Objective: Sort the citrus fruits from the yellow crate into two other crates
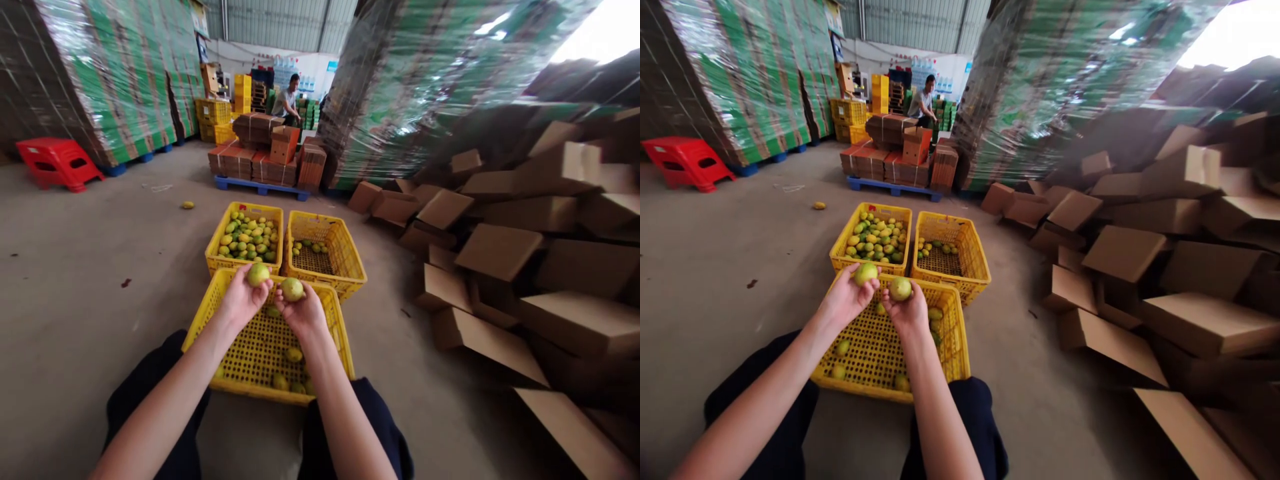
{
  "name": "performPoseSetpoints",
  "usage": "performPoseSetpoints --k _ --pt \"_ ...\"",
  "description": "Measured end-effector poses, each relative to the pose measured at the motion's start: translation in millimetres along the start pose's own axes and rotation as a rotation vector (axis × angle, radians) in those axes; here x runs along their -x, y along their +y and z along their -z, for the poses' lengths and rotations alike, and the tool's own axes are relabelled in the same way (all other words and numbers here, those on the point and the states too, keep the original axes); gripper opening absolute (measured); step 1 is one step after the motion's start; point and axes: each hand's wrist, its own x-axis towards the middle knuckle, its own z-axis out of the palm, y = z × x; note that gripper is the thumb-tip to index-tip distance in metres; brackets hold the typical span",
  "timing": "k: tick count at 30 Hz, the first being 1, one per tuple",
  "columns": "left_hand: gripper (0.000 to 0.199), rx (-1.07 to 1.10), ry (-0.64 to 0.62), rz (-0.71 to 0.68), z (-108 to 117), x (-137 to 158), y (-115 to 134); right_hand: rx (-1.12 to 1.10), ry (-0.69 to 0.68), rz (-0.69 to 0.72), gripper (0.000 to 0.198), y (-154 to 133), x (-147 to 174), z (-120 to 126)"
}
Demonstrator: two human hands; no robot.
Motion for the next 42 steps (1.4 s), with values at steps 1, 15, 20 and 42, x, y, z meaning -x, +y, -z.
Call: performPoseSetpoints --k 1,15,20,42 --pt "0.024 0.027 0.009 0.026 -1.9 -2.3 -2.8 -0.001 0.037 0.009 0.016 0.8 -3.6 4.1" --pt "0.022 0.119 -0.190 -0.129 0.5 -3.3 -12.0 0.007 -0.154 0.274 0.019 -21.8 24.5 -14.2" --pt "0.021 0.297 -0.093 -0.126 -1.2 -5.0 -20.4 -0.229 -0.119 0.250 0.014 -11.3 20.1 -16.0" --pt "0.032 0.198 -0.047 -0.016 -0.1 -8.8 -19.9 -0.259 -0.147 0.184 0.015 -9.1 19.4 -13.8"
